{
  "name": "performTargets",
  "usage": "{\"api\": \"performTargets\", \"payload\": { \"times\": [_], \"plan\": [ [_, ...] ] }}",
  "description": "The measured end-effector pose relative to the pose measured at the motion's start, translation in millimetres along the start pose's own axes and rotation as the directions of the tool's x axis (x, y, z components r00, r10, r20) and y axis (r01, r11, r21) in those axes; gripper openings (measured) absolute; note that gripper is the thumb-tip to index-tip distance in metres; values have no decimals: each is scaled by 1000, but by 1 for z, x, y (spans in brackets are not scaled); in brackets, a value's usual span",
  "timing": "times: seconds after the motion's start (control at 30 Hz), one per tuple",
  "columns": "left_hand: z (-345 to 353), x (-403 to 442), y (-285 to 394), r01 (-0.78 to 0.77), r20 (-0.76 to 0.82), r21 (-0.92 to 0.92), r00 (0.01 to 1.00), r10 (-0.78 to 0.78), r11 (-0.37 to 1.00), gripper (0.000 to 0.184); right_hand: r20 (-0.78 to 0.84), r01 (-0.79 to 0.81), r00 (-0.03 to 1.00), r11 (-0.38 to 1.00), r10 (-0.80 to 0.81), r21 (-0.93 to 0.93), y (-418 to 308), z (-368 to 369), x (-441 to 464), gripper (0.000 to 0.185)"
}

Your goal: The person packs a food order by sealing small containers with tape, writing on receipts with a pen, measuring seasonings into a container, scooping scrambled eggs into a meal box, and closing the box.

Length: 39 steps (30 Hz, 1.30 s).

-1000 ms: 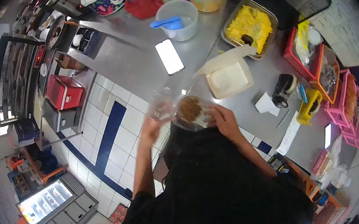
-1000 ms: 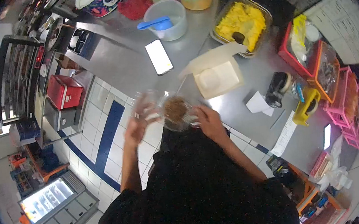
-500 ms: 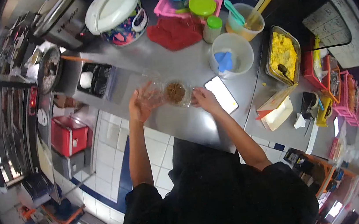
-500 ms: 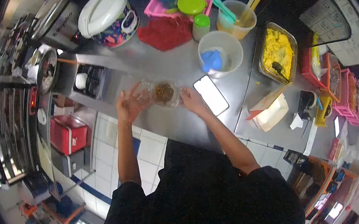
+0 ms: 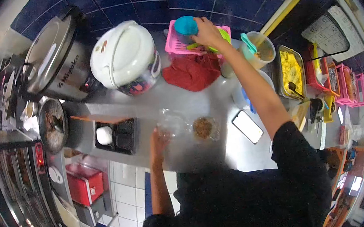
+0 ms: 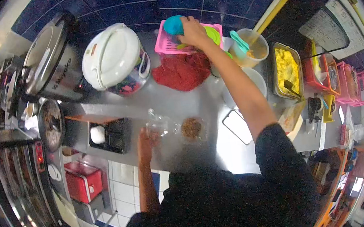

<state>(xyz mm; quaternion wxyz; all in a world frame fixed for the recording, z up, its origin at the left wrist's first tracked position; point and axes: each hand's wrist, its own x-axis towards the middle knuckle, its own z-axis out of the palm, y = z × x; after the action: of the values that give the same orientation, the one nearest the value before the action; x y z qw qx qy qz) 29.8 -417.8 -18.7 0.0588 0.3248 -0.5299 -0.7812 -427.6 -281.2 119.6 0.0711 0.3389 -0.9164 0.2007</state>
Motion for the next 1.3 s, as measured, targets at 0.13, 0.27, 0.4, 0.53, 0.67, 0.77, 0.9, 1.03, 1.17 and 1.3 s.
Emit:
{"api": "performTargets", "payload": {
  "times": [0.13,0.27,0.4,0.53,0.67,0.77,0.9,1.03,1.17,1.3],
  "plan": [
    [10,-21,56,-171,-261,537,898,355,826,39,270,-40,957,973,103,-229,6,40,70,118],
    [16,-10,87,-388,10,694,848,530,607,28,366,-71,913,955,178,-287,8,55,95,126],
    [54,51,102,-596,254,639,761,597,487,40,171,-24,984,981,58,-195,-25,4,74,116],
    [118,110,134,-681,343,446,730,591,581,95,138,-153,978,988,156,-26,-96,-49,-23,102],
    [150,152,120,-792,563,389,608,560,470,119,301,-254,924,967,235,26,-100,-32,-124,110],
    [160,161,77,-788,755,352,558,344,505,125,424,-372,844,928,330,18,-95,-33,-159,114],
    [172,166,57,-809,815,346,510,275,475,118,429,-391,818,917,383,-72,-83,-28,-181,116],
    [181,158,50,-776,830,319,506,235,545,114,516,-419,756,903,402,-90,-78,-38,-183,118],
    [182,172,27,-817,870,240,421,258,525,109,547,-421,757,907,358,-12,-71,-55,-186,118],
    [182,158,82,-848,923,242,351,158,472,87,383,-478,813,878,438,11,-83,-81,-193,118]
  ]
}}
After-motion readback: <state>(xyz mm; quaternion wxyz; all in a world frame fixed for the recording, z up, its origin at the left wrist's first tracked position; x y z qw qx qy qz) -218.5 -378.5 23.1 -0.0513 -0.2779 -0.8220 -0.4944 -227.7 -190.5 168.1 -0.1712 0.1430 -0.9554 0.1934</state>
